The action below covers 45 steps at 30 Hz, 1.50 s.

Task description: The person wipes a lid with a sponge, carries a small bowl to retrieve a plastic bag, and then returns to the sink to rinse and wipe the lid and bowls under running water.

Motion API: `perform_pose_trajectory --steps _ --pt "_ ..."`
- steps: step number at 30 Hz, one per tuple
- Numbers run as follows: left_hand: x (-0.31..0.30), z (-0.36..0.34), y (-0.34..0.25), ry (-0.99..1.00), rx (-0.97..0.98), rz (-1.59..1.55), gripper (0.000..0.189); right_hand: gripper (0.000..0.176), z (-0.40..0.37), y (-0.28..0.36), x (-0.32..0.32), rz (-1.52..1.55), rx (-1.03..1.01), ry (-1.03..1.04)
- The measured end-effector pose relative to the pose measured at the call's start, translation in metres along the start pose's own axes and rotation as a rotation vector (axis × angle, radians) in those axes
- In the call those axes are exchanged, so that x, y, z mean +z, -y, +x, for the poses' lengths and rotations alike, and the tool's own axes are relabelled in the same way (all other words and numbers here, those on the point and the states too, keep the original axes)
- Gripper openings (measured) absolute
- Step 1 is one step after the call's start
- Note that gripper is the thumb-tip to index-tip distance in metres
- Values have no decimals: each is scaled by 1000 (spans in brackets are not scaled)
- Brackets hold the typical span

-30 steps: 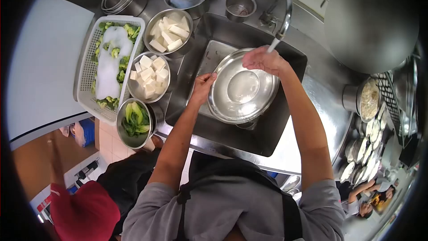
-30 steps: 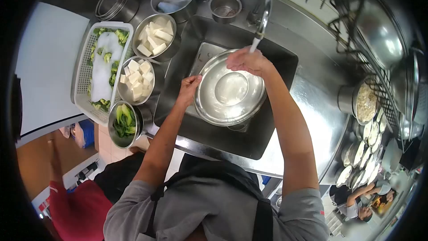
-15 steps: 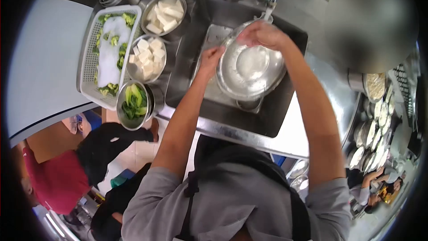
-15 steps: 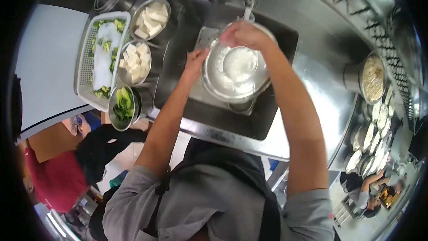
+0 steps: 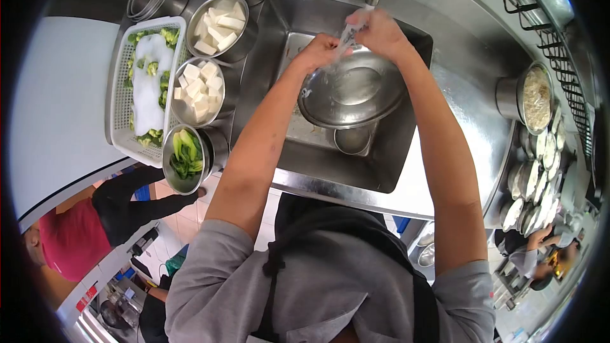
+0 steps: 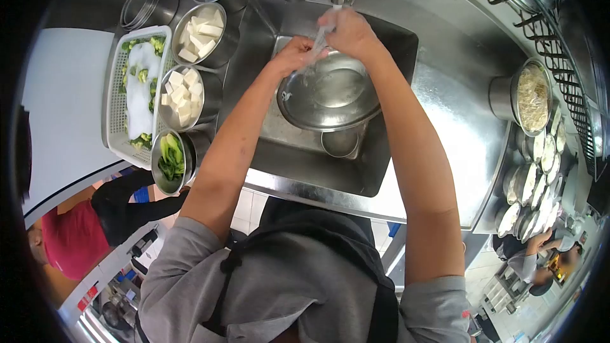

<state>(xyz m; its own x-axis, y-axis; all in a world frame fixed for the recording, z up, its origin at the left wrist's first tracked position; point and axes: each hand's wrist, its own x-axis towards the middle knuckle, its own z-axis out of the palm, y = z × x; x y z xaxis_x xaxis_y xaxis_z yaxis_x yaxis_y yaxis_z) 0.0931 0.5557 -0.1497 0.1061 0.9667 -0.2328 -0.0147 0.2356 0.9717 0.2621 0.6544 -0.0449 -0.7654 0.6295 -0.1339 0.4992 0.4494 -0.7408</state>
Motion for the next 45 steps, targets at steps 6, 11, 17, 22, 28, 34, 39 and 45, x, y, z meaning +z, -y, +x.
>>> perform_pose_trajectory --steps 6,11,17,22,28,34,39,45 --pt "15 49 -56 304 237 774 36 25 -59 -52 25 -394 139 -11" --pt "55 -3 -49 -630 543 454 34 16 -116 -61 81 -413 93 -495" --pt "62 -31 -16 -526 -70 -76 41 18 -119 18 117 -378 325 -231" --pt "33 -52 -5 -527 22 154 26 20 -73 11 95 -13 -149 -227" --pt "-26 -61 -6 -277 -95 17 15 12 32 -63 37 1048 468 -331" --pt "-36 -38 -27 -176 -121 290 22 13 25 -12 24 191 -34 4" --pt "-17 -15 -57 55 10 476 27 26 -3 -25 -3 -115 -60 -23" --pt "16 31 -92 156 144 930 42 43 -67 -53 19 -61 83 -315"
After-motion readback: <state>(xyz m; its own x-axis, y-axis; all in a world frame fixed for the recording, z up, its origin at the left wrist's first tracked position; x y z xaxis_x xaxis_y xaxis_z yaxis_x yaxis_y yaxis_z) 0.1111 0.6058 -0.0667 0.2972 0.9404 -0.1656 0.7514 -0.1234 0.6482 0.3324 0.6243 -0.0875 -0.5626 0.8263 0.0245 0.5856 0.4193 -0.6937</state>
